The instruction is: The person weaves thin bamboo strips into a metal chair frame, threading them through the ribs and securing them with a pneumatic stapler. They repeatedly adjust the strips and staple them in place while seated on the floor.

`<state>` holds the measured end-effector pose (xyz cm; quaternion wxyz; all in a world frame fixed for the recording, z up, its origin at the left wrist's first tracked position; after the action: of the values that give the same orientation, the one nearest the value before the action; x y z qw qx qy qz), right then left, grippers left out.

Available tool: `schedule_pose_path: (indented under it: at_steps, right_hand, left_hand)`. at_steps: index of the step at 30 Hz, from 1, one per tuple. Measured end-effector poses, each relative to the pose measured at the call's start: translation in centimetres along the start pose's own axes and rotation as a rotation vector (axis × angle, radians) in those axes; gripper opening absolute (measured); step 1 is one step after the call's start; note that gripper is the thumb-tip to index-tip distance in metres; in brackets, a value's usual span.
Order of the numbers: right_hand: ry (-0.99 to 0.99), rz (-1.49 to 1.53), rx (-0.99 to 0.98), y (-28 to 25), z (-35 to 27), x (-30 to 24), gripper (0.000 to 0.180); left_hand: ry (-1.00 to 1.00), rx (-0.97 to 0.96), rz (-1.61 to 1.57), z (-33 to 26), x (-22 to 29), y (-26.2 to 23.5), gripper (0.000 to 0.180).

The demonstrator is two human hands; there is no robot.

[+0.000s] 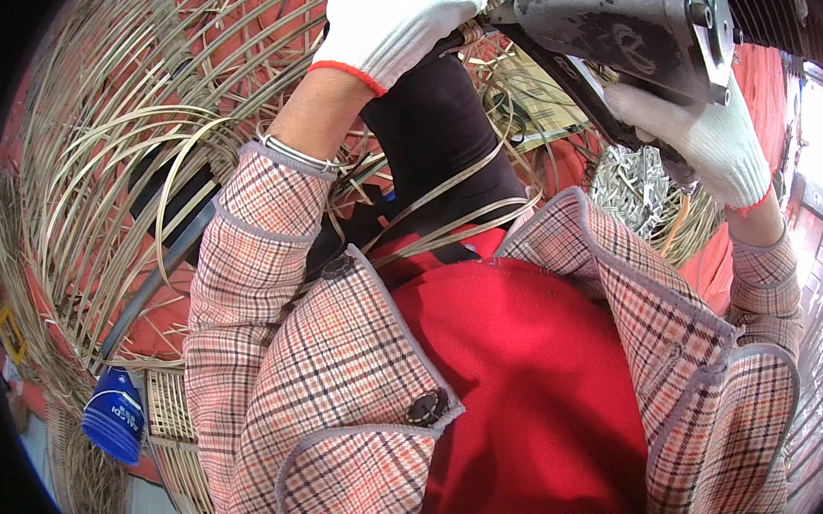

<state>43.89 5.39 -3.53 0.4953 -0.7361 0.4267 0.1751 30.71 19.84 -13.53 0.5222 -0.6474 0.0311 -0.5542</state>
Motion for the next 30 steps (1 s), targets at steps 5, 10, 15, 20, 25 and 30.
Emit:
schedule_pose_path:
  at_steps: [5, 10, 15, 20, 25, 30]
  right_hand:
    - [0.192, -0.093, -0.007, -0.5, -0.1, 0.7, 0.035]
    - [0.101, -0.156, -0.010, -0.9, 0.2, -0.9, 0.033]
    - [0.231, -0.313, -0.018, -1.6, 0.3, -0.6, 0.030]
    - [0.280, -0.288, -0.008, -1.8, 0.6, -0.2, 0.026]
    - [0.317, -0.327, 0.005, -2.2, 0.2, -0.3, 0.024]
    - [0.202, -0.264, -0.001, -1.6, 0.8, -1.2, 0.022]
  left_hand:
    - [-0.004, 0.035, 0.001, -0.1, 0.1, 0.1, 0.032]
    - [0.075, 0.090, 0.016, -0.4, 0.6, -0.2, 0.031]
    - [0.060, 0.094, 0.010, -0.4, 0.6, -0.1, 0.029]
    - [0.056, 0.066, -0.042, -0.5, 0.9, -0.1, 0.026]
    - [0.070, 0.109, -0.048, -0.8, 1.3, -0.5, 0.024]
    - [0.065, 0.093, -0.059, -0.7, 1.3, -0.2, 0.024]
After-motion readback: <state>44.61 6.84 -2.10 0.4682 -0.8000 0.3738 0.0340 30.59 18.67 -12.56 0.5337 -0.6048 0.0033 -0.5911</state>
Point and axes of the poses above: each hand's wrist, its own z-axis towards the middle knuckle, its own y-axis out of the palm, x = y × z, the point moved 9 cm from there along z, towards the middle knuckle, and after that the axes turned 8 degrees about -x, right-handed, at the moved point
